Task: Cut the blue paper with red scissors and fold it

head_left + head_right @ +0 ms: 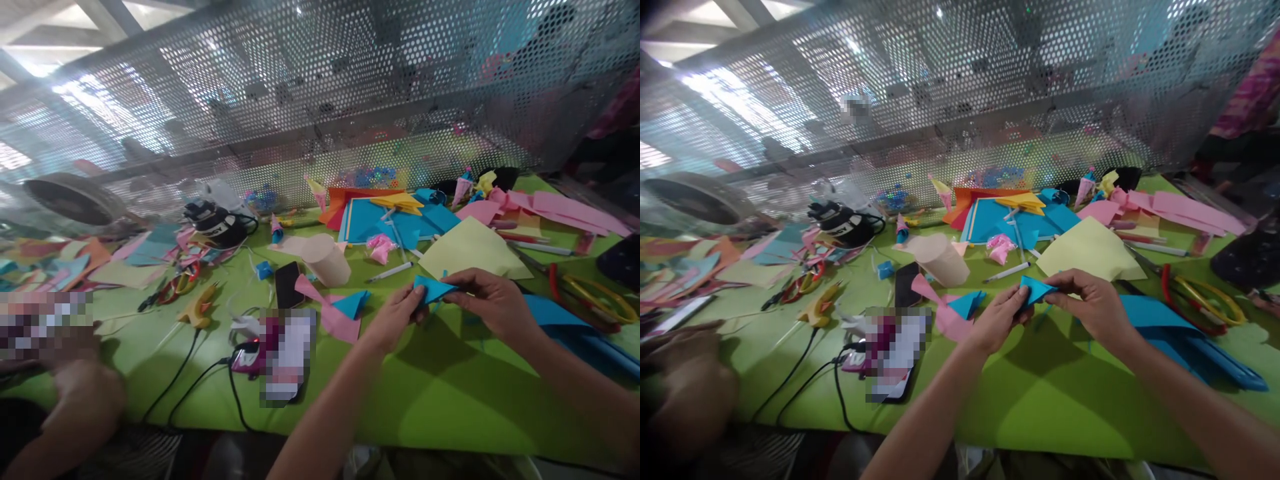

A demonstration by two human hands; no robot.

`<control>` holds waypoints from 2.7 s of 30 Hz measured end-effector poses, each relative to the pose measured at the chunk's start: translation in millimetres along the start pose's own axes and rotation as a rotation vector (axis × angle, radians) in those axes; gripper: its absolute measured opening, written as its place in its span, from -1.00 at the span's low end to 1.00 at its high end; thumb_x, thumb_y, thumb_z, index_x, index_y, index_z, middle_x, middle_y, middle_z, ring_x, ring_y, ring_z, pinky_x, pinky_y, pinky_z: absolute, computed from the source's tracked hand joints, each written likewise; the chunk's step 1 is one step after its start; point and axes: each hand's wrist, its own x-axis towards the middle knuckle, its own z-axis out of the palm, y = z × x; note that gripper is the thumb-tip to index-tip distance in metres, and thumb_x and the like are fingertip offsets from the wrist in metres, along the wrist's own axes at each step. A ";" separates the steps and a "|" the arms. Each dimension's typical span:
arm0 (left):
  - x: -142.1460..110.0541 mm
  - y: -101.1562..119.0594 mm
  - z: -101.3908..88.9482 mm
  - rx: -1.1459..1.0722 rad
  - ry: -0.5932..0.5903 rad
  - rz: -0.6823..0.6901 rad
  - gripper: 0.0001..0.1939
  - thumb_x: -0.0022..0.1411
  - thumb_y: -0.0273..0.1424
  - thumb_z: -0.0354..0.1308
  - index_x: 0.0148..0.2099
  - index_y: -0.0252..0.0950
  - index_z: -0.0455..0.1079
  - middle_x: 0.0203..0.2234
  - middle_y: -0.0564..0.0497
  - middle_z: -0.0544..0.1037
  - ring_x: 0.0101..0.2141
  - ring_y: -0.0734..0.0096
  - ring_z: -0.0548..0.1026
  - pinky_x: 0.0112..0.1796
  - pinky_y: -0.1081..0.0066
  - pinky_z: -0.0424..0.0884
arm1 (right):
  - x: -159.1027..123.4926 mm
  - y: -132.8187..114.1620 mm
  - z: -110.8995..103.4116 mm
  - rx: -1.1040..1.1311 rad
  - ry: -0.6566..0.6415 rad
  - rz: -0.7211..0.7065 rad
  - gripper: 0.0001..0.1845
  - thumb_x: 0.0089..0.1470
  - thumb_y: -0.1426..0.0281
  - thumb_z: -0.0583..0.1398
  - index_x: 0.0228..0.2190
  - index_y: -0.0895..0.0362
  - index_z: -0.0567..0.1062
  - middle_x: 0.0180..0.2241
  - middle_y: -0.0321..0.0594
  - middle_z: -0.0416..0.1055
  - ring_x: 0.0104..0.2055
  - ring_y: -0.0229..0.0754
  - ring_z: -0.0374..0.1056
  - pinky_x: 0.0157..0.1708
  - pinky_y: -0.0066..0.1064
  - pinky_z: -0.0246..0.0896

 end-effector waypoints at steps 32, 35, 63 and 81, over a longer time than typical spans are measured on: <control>4.6 2.2 -4.4 -0.050 0.055 0.056 -0.54 0.26 0.03 0.19 -0.36 -0.29 0.32 -0.53 0.11 0.27 -0.51 0.54 0.17 -0.39 0.44 0.18 | 4.7 3.5 -6.0 0.116 0.042 0.005 -0.58 0.01 0.17 0.44 -0.06 -0.10 0.60 -0.13 -0.24 0.58 -0.10 -0.10 0.47 -0.17 -0.31 0.43; 3.5 3.4 -2.9 -0.110 0.028 0.018 -0.51 0.20 0.06 0.25 -0.36 -0.31 0.35 -0.53 0.12 0.26 -0.53 0.56 0.14 -0.40 0.43 0.18 | 3.1 3.3 -5.1 0.037 0.086 -0.037 -0.67 0.00 0.22 0.45 -0.16 -0.08 0.63 -0.20 -0.26 0.57 -0.15 -0.12 0.46 -0.21 -0.33 0.41; 3.1 8.8 -17.1 0.139 0.100 0.143 -0.50 0.41 0.04 -0.01 -0.29 -0.31 0.38 -0.50 0.06 0.38 -0.51 0.53 0.29 -0.47 0.47 0.16 | 10.2 4.5 -13.4 -0.127 0.004 0.156 -0.55 0.08 -0.06 0.32 -0.48 0.07 0.56 -0.50 -0.25 0.49 -0.43 -0.20 0.34 -0.36 -0.36 0.23; 2.8 8.8 -15.1 0.414 0.005 0.200 -0.65 0.45 -0.09 -0.01 -0.25 -0.26 0.28 -0.44 0.07 0.40 -0.40 0.45 0.34 -0.33 0.42 0.23 | 0.9 -0.2 -5.7 -0.372 -0.058 0.003 -0.54 0.20 0.00 0.24 -0.53 0.07 0.41 -0.56 -0.36 0.30 -0.47 -0.25 0.19 -0.45 -0.38 0.07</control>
